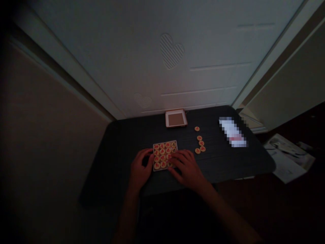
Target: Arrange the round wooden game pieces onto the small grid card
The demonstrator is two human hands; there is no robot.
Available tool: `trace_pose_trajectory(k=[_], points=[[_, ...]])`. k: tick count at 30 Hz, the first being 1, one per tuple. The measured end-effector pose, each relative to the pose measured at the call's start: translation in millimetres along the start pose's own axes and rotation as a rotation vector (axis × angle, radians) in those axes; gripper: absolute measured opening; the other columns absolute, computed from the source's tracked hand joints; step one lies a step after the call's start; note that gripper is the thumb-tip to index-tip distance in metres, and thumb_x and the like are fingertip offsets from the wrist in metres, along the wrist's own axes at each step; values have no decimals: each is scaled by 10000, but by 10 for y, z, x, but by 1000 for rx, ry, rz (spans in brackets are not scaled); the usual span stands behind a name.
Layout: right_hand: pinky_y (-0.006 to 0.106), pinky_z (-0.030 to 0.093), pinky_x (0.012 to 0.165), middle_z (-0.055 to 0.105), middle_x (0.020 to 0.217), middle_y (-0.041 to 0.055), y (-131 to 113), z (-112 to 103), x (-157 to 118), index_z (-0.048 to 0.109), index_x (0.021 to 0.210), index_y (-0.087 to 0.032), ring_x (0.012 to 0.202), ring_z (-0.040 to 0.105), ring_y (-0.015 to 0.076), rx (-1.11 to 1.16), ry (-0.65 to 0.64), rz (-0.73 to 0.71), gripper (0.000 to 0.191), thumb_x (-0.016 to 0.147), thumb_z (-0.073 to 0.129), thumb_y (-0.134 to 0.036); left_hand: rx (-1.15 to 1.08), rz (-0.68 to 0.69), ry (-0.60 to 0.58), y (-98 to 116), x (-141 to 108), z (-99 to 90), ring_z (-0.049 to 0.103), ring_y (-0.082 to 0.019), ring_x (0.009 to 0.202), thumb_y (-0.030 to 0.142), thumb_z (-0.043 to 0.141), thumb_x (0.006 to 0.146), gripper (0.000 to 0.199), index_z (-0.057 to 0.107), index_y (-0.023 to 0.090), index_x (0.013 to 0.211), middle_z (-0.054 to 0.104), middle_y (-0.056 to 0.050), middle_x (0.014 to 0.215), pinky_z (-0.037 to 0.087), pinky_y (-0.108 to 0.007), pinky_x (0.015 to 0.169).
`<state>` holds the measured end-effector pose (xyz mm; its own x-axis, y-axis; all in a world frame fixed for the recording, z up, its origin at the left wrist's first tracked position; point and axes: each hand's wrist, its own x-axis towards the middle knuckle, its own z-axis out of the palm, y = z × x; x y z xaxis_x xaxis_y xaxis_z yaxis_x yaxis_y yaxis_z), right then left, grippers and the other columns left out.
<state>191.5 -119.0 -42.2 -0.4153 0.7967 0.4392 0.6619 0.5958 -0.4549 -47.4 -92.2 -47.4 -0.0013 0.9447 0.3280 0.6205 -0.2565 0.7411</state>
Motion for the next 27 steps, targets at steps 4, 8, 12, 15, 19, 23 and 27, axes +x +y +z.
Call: trace_pose_trajectory(k=[4, 8, 12, 15, 19, 23, 27], points=[[554, 420, 1101, 668, 1355, 73, -4, -10, 17, 609, 1361, -291, 1310, 544, 304, 6, 10, 22, 413, 954, 653, -343, 2, 10, 7, 4, 5, -3, 685, -220, 1050, 308, 591, 971, 219, 672, 240, 1162, 683, -70, 1173, 548, -400, 974], [575, 399, 1126, 639, 1404, 85, 5, -7, 44, 571, 1403, -264, 1370, 496, 318, 19, 20, 29, 462, 957, 648, -355, 5, -3, 5, 3, 3, 6, 695, -214, 1019, 302, 598, 965, 222, 672, 241, 1165, 685, -64, 1179, 552, -393, 962], [592, 380, 1141, 635, 1413, 91, 10, -2, 56, 575, 1397, -247, 1387, 484, 323, 5, 7, 18, 455, 962, 640, -363, 6, -10, 12, -8, -3, 16, 688, -214, 1034, 311, 599, 967, 221, 674, 244, 1163, 687, -60, 1176, 546, -387, 969], [594, 384, 1138, 640, 1408, 87, 9, 3, 58, 592, 1381, -256, 1380, 495, 321, -14, -10, 15, 442, 957, 648, -365, -1, -7, 9, -9, -3, 13, 684, -217, 1046, 317, 593, 971, 222, 675, 246, 1164, 685, -62, 1178, 541, -391, 979], [593, 391, 1131, 645, 1401, 84, 8, 9, 58, 607, 1363, -265, 1361, 511, 319, -17, -5, 12, 430, 950, 657, -375, -3, -3, 9, 1, 5, 5, 688, -218, 1034, 319, 595, 966, 227, 676, 245, 1164, 680, -69, 1182, 546, -394, 970], [577, 399, 1128, 645, 1398, 84, 6, 6, 55, 602, 1369, -259, 1359, 511, 313, -5, 6, 15, 435, 951, 660, -364, 8, -7, 12, 5, 10, 4, 687, -219, 1029, 315, 596, 962, 224, 681, 238, 1153, 686, -69, 1171, 551, -388, 957], [570, 419, 1110, 657, 1378, 89, 15, 12, 49, 608, 1367, -261, 1347, 523, 315, 3, 32, 5, 437, 944, 669, -354, 2, -17, 12, 3, 11, 4, 683, -219, 1038, 317, 596, 964, 223, 683, 235, 1153, 689, -69, 1166, 545, -393, 970]])
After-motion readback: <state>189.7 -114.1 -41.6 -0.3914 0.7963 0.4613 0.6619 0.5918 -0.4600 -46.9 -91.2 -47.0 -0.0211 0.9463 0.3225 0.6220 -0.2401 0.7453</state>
